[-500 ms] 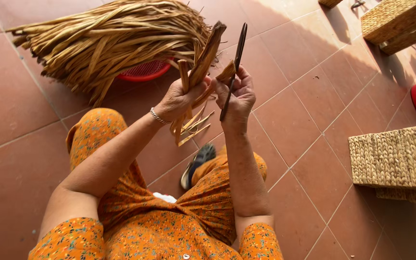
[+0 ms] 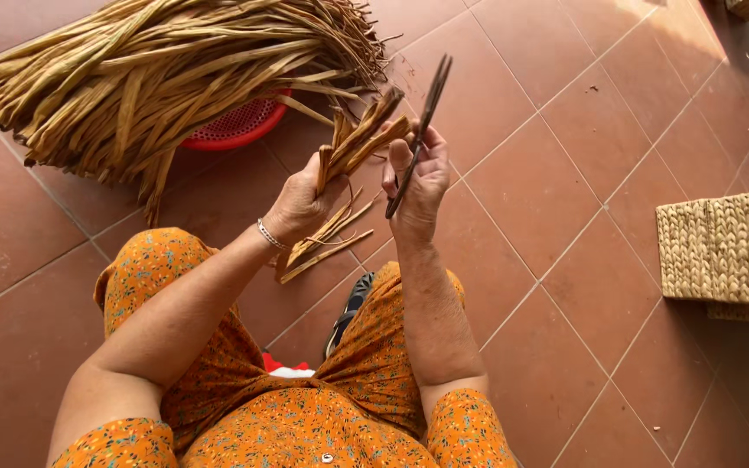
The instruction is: The person sits on a tiled floor and uses scissors to trim the ends off bundles of dried grass stalks, cutting them one at a time. The trimmed stalks are laid in a pile on the floor and the cut-off tips accumulate as scrap beside them.
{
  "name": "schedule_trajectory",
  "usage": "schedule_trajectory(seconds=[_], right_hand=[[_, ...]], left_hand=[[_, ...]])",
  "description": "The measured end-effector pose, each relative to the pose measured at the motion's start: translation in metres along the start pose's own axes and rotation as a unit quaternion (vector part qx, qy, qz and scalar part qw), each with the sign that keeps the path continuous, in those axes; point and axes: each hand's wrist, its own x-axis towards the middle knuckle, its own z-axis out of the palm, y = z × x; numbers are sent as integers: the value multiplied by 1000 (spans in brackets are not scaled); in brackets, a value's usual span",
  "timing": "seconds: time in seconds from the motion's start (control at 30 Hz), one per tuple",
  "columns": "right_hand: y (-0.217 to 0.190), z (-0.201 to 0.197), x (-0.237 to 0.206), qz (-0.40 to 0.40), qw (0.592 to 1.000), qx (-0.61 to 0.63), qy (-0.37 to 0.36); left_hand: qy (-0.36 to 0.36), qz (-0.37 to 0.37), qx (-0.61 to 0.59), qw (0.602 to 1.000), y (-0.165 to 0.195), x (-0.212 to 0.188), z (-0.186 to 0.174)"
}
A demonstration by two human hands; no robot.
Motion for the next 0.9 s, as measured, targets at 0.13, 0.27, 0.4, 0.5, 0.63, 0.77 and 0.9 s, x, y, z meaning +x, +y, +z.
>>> schedule_trajectory(seconds=[0.13, 0.27, 0.4, 0.5, 0.63, 0.77, 0.9], right_hand=[[4, -9, 11, -54, 996, -60, 43], [13, -12, 3, -71, 985, -142, 72], [12, -24, 1, -25, 994, -90, 59], [13, -24, -13, 26, 996, -78, 43], [25, -18, -37, 41, 993, -109, 28], [29, -25, -42, 42, 996, -72, 37], [32, -31, -40, 31, 997, -61, 40]], left_hand=[[53, -15, 71, 996, 8, 1, 8], [6, 74, 126, 989, 7, -2, 2], [-98, 11, -51, 994, -3, -10, -1], [-128, -40, -148, 980, -10, -19, -3], [-101, -85, -173, 976, -18, -27, -4], [-73, -86, -176, 978, -21, -33, 2], [-107, -148, -170, 968, -20, -35, 1]])
